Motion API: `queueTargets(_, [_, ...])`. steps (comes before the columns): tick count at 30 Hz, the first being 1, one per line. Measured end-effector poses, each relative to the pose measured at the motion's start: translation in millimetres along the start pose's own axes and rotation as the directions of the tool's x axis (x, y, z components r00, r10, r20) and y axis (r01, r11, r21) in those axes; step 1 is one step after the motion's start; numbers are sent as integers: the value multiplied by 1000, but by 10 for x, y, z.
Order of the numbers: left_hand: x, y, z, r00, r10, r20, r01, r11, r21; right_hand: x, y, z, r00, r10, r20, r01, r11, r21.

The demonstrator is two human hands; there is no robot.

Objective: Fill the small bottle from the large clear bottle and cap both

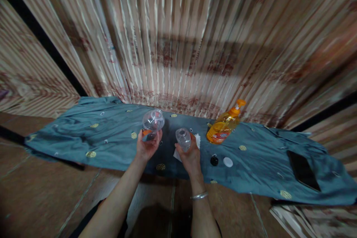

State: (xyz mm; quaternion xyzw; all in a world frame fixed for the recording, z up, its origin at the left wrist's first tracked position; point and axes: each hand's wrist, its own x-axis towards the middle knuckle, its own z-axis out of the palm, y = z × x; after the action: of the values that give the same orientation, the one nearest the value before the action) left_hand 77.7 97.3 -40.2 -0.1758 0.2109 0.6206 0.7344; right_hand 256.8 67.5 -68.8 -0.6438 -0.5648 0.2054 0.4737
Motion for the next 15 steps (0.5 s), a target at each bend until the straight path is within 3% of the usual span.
queueTargets(15, [-24, 67, -9, 998, -37, 44, 40, 996, -83, 10, 7, -10, 999, 31, -23, -31, 999, 15])
